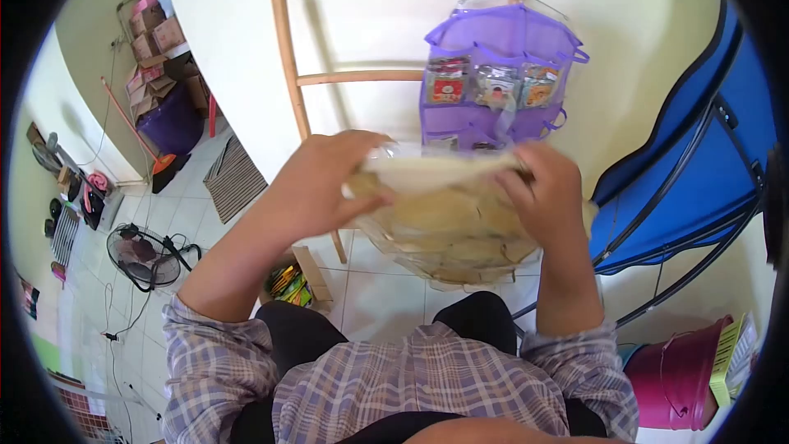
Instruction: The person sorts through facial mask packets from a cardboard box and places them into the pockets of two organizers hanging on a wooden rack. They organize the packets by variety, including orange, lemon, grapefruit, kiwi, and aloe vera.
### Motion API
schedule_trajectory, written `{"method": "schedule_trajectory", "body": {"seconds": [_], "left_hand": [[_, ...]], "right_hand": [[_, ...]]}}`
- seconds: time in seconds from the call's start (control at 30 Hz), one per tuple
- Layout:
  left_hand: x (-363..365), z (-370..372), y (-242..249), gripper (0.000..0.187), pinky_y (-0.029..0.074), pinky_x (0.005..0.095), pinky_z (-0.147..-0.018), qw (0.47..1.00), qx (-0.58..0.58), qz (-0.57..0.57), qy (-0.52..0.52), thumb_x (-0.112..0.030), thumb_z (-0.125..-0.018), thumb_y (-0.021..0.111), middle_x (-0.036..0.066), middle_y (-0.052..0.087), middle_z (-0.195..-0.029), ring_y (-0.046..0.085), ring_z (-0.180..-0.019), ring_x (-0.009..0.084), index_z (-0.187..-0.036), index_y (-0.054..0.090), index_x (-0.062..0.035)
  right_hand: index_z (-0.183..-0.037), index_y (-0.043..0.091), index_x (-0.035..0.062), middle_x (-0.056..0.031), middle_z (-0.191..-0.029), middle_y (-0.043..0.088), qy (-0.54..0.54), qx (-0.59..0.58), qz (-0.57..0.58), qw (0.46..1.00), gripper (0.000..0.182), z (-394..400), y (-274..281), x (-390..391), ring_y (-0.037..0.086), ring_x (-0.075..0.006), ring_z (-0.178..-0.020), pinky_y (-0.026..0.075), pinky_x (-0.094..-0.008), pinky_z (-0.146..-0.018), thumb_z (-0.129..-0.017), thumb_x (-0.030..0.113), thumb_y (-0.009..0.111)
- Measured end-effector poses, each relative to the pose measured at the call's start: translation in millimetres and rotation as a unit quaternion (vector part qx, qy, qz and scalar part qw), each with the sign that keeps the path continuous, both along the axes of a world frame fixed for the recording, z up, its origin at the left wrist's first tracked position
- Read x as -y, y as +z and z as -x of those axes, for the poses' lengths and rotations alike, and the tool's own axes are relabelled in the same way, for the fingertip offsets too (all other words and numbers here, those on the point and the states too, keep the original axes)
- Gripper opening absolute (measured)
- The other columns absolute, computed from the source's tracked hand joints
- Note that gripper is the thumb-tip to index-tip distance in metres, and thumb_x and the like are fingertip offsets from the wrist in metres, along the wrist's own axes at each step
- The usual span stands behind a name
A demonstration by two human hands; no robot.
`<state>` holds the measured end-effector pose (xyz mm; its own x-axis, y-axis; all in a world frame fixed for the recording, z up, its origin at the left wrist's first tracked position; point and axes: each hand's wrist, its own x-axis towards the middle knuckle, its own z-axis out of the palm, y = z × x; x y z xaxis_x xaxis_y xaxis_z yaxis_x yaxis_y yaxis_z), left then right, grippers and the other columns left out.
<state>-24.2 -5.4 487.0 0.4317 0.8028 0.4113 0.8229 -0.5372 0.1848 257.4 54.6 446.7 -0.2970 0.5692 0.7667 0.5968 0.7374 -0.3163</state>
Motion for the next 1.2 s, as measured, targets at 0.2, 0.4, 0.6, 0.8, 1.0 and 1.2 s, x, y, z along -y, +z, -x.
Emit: {"method": "schedule_trajectory", "body": {"seconds": [0.2, 0.4, 0.6, 0.8, 1.0, 1.2], "left_hand": [[-10.0, 72.3, 24.0, 0.041, 0.050, 0.0315, -0.079, 0.974, 0.179, 0.000, 0.138, -0.018, -0.086, 0.070, 0.015, 0.066, -0.094, 0.063, -0.084, 0.0189, -0.122, 0.055, -0.0044], [-54.8, 143.6, 55.2, 0.070, 0.042, 0.0488, -0.095, 0.908, 0.020, -0.339, 0.247, -0.038, -0.080, 0.075, 0.018, 0.052, -0.131, 0.051, -0.122, 0.0335, -0.134, 0.046, -0.0047], [5.3, 110.2, -19.1, 0.061, 0.035, 0.0445, -0.105, 0.873, 0.164, -0.393, 0.239, -0.021, -0.080, 0.073, 0.021, 0.052, -0.128, 0.047, -0.122, 0.0373, -0.130, 0.047, 0.0014], [42.3, 53.1, -260.0, 0.027, 0.046, 0.0375, -0.083, 0.887, 0.433, -0.074, 0.140, -0.015, -0.084, 0.070, 0.015, 0.056, -0.103, 0.056, -0.094, 0.0284, -0.103, 0.057, -0.0015], [42.0, 54.3, -297.8, 0.035, 0.049, 0.0369, -0.072, 0.918, 0.359, 0.120, 0.116, -0.030, -0.085, 0.073, 0.015, 0.058, -0.099, 0.059, -0.081, 0.0277, -0.102, 0.059, -0.0022], [51.4, 63.4, -300.1, 0.032, 0.048, 0.0359, -0.071, 0.914, 0.328, 0.179, 0.157, -0.030, -0.086, 0.070, 0.013, 0.058, -0.092, 0.059, -0.078, 0.0246, -0.095, 0.059, -0.0011]], "right_hand": [[-0.070, 0.055, 0.0010, -0.0189, -0.066, 0.054, 0.064, 0.091, 0.022, 0.994, 0.052, 96.2, 78.3, -75.3, 0.052, -0.0403, -0.064, 0.042, -0.0454, -0.058, -0.082, 0.050, 0.069], [-0.100, 0.071, 0.0054, -0.0198, -0.080, 0.066, 0.001, 0.136, -0.032, 0.990, 0.045, 157.9, 130.5, -145.0, 0.059, -0.0342, -0.070, 0.047, -0.0405, -0.068, -0.086, 0.048, 0.067], [-0.075, 0.057, 0.0001, -0.0170, -0.075, 0.061, -0.034, 0.080, -0.052, 0.995, 0.065, 187.8, 162.8, -191.3, 0.061, -0.0328, -0.076, 0.048, -0.0430, -0.069, -0.080, 0.065, 0.065], [-0.083, 0.056, 0.0034, -0.0161, -0.078, 0.063, -0.039, 0.053, -0.135, 0.989, 0.055, 206.8, 167.1, -226.6, 0.062, -0.0334, -0.077, 0.049, -0.0431, -0.072, -0.076, 0.055, 0.074], [-0.098, 0.062, 0.0089, -0.0111, -0.079, 0.063, -0.078, 0.146, -0.057, 0.984, 0.050, 197.4, 174.1, -253.6, 0.060, -0.0274, -0.072, 0.048, -0.0405, -0.069, -0.080, 0.054, 0.070], [-0.089, 0.075, 0.0034, -0.0183, -0.080, 0.071, -0.026, 0.110, -0.011, 0.994, 0.048, 181.6, 181.4, -251.5, 0.067, -0.0289, -0.073, 0.052, -0.0372, -0.071, -0.067, 0.046, 0.082]]}}
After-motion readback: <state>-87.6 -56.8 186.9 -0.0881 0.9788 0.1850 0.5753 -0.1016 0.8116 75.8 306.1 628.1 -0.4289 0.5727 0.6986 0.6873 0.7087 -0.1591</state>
